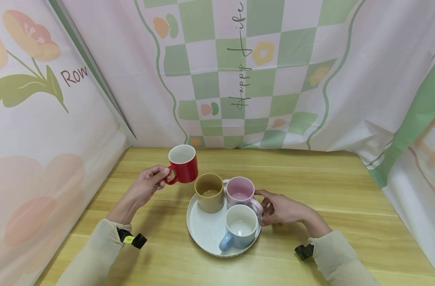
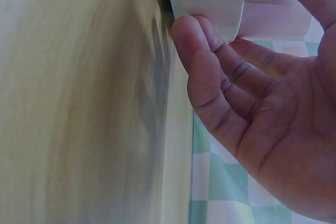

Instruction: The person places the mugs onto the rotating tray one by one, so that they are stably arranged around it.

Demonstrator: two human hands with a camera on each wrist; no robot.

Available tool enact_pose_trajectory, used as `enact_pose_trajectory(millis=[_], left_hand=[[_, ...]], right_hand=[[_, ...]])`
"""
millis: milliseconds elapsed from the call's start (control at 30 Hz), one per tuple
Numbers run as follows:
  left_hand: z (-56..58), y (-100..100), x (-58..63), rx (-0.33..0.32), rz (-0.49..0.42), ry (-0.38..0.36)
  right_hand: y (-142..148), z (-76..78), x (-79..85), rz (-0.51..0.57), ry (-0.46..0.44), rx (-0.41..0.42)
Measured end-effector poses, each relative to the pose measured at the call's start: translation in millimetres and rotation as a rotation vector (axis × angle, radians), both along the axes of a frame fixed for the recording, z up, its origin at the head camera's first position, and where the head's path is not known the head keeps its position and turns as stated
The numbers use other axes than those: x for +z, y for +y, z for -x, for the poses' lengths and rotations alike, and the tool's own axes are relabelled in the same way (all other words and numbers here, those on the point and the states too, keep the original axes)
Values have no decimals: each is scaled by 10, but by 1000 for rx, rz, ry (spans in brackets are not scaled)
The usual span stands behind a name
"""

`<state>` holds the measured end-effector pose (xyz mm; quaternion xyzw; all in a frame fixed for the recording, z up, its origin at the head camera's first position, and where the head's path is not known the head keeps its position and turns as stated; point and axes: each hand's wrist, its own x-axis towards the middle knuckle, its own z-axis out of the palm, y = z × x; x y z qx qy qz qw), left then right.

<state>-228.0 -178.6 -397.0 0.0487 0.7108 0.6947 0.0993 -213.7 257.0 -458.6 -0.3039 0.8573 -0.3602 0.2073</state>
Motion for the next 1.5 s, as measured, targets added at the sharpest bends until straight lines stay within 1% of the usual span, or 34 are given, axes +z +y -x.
enact_pose_trajectory(millis=[267,467,800,967,1100,1200,1500], left_hand=[[-97,-68,67,26,21,-14],[-200,-95,120,1,-9,0],[-411,-83,194,-15,-13,-45],[-504,-80,222,-68,-29,-18],[-558,-81,218,-99,-38,-16],[-581,-76,203,-116,-38,-18],[-632,-43,147,-199,-53,6]], right_hand=[[-1,-1,-5,-3,5,0],[0,-8,-4,2,6,0],[0,-4,1,6,2,5],[7,-2,-13,24,7,16],[9,-2,-22,32,10,19],[8,-3,-18,34,11,19],[3,-7,-1,30,22,22]])
